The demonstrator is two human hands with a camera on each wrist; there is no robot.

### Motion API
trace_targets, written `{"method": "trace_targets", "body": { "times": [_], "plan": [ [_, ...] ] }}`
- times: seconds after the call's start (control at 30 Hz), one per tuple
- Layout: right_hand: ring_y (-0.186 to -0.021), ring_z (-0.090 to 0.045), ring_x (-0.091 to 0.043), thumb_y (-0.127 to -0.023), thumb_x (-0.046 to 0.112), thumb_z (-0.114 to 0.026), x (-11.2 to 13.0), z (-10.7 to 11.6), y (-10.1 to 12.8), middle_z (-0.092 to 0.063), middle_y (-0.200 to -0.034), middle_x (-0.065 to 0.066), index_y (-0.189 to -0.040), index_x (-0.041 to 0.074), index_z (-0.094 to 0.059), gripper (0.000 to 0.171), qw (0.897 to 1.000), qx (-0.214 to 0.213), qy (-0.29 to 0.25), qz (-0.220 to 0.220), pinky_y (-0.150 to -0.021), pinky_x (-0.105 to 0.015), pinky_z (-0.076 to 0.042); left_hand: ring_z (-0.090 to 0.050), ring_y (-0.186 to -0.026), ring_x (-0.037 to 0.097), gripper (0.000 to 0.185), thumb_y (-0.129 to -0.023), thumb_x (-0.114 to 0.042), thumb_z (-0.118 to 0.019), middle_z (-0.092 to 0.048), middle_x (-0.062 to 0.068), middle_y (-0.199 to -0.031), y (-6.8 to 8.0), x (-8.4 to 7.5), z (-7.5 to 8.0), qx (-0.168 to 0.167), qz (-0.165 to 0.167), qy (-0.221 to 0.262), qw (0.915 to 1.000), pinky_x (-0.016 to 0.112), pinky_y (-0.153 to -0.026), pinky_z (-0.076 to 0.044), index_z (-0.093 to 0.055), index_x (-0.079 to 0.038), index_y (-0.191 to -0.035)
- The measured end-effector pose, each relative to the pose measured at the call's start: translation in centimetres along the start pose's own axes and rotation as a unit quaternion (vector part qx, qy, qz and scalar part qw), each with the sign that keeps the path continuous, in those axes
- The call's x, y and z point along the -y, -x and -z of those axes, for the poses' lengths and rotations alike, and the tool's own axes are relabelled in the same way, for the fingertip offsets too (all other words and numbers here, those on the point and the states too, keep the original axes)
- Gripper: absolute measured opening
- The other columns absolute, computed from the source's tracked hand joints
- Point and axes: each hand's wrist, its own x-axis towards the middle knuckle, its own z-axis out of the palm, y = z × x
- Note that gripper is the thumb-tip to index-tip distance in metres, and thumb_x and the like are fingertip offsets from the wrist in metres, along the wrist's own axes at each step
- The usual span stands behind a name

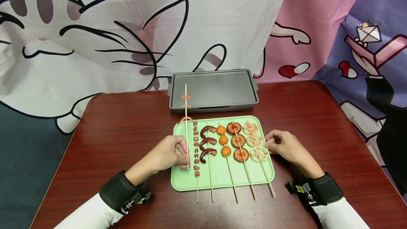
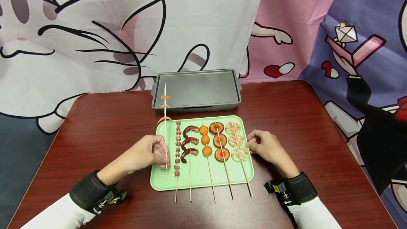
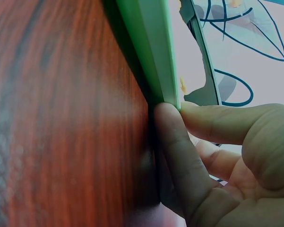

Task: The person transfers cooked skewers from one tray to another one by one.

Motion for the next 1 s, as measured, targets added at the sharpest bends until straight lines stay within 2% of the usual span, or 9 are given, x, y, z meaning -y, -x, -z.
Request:
{"method": "trace_targets", "body": {
  "times": [0.17, 0.63, 1.0],
  "plan": [
    [-0.080, -0.063, -0.008, -0.096, 0.006, -0.071, 0.0, 0.0, 0.1, -0.066, -0.088, -0.005, -0.103, 0.001, -0.069, 0.009, 1.000, 0.000, 0.005, 0.001, -0.068, -0.022, -0.061, -0.074, -0.071, 0.021, 0.019, -0.086, 0.016, -0.070, -0.067, 0.014, -0.076, 0.5, 0.3, 0.0, 0.011, -0.008, -0.003, 0.9999, 0.044, -0.073, -0.067, -0.053, 0.010, -0.086],
    [-0.081, -0.065, -0.008, -0.095, 0.004, -0.071, 0.0, 0.0, 0.0, -0.067, -0.090, -0.007, -0.104, -0.001, -0.069, 0.011, 1.000, -0.002, -0.009, -0.005, -0.069, -0.023, -0.063, -0.074, -0.067, 0.018, 0.017, -0.087, 0.014, -0.071, -0.069, 0.013, -0.073, 2.4, 1.5, -0.9, 0.050, 0.007, 0.032, 0.9982, 0.037, -0.069, -0.067, -0.054, 0.009, -0.086],
    [-0.081, -0.064, -0.008, -0.095, 0.005, -0.071, 0.0, 0.0, -0.1, -0.066, -0.089, -0.007, -0.105, -0.001, -0.069, 0.011, 1.000, -0.001, -0.002, -0.004, -0.069, -0.023, -0.062, -0.074, -0.070, 0.020, 0.012, -0.091, 0.011, -0.068, -0.072, 0.017, -0.075, 3.3, 2.8, -1.4, 0.076, 0.040, 0.081, 0.9930, 0.036, -0.070, -0.067, -0.057, 0.008, -0.087]
  ]
}}
